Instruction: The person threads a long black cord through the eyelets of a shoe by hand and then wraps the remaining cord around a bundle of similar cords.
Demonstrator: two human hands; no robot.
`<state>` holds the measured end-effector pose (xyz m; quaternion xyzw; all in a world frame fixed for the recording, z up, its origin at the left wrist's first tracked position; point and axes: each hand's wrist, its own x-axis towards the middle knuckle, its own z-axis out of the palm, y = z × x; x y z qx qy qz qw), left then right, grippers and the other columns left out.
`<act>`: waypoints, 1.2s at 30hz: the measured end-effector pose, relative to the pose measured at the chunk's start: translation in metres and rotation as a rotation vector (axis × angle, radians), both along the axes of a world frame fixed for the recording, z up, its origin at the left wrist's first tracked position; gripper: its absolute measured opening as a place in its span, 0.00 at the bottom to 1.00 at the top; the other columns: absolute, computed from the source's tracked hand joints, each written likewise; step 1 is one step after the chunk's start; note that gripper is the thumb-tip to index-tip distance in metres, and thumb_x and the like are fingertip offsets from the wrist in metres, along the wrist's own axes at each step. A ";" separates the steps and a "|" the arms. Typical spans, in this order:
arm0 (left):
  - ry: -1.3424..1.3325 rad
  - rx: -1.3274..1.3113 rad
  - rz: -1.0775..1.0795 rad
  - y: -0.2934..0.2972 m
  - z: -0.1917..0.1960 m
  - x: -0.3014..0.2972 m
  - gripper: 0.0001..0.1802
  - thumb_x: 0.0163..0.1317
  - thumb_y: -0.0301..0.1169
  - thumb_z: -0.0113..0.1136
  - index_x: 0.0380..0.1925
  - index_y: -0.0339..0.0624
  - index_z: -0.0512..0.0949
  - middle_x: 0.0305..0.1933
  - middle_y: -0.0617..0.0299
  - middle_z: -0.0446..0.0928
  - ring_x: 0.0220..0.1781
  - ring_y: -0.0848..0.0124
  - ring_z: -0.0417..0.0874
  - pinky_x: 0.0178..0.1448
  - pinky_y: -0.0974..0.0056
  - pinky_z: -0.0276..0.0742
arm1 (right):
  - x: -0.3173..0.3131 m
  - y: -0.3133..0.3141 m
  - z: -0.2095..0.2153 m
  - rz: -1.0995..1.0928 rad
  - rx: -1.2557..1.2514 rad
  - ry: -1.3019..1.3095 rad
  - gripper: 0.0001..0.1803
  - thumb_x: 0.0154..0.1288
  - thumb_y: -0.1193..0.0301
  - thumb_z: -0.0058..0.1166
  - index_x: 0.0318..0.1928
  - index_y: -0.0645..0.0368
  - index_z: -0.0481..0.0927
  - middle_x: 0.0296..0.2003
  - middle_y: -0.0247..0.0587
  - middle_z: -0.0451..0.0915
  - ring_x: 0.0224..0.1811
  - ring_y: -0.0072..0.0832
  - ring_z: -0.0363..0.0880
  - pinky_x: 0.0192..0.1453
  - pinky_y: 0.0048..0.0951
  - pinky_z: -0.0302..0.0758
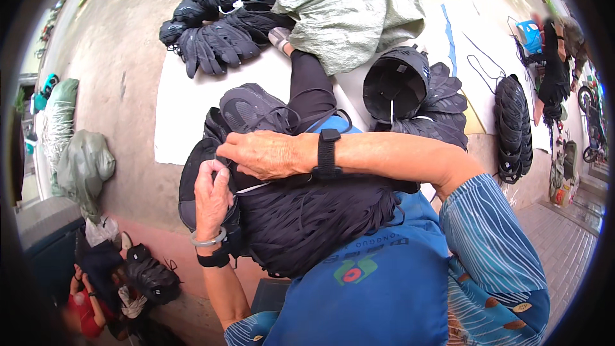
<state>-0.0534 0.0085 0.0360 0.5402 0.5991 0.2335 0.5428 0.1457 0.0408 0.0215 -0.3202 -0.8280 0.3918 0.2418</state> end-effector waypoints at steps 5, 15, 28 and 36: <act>-0.156 -0.014 0.082 -0.001 -0.007 0.009 0.08 0.69 0.33 0.52 0.38 0.39 0.70 0.23 0.69 0.68 0.14 0.83 0.65 0.17 0.76 0.64 | -0.001 0.006 -0.020 0.014 0.092 0.117 0.06 0.63 0.73 0.51 0.32 0.64 0.72 0.26 0.49 0.75 0.34 0.48 0.78 0.35 0.43 0.74; -0.678 0.050 0.398 -0.004 0.003 -0.001 0.16 0.70 0.31 0.50 0.52 0.34 0.63 0.41 0.50 0.79 0.17 0.87 0.63 0.19 0.77 0.72 | 0.010 0.006 0.136 0.349 -0.491 0.270 0.10 0.66 0.69 0.48 0.33 0.62 0.78 0.23 0.47 0.77 0.27 0.39 0.78 0.34 0.36 0.74; -0.647 -0.005 0.356 -0.015 0.029 0.030 0.12 0.69 0.34 0.53 0.38 0.33 0.74 0.18 0.69 0.68 0.14 0.85 0.62 0.19 0.75 0.72 | -0.006 -0.005 0.047 -0.275 -0.668 0.432 0.13 0.67 0.69 0.55 0.46 0.64 0.81 0.31 0.33 0.73 0.18 0.13 0.70 0.21 0.16 0.66; -0.507 0.043 0.208 -0.021 0.032 0.032 0.14 0.71 0.38 0.50 0.34 0.38 0.70 0.16 0.68 0.67 0.13 0.84 0.65 0.22 0.75 0.73 | 0.000 -0.006 0.069 -0.168 -0.778 0.353 0.14 0.66 0.67 0.55 0.45 0.64 0.81 0.21 0.29 0.77 0.17 0.13 0.72 0.21 0.17 0.69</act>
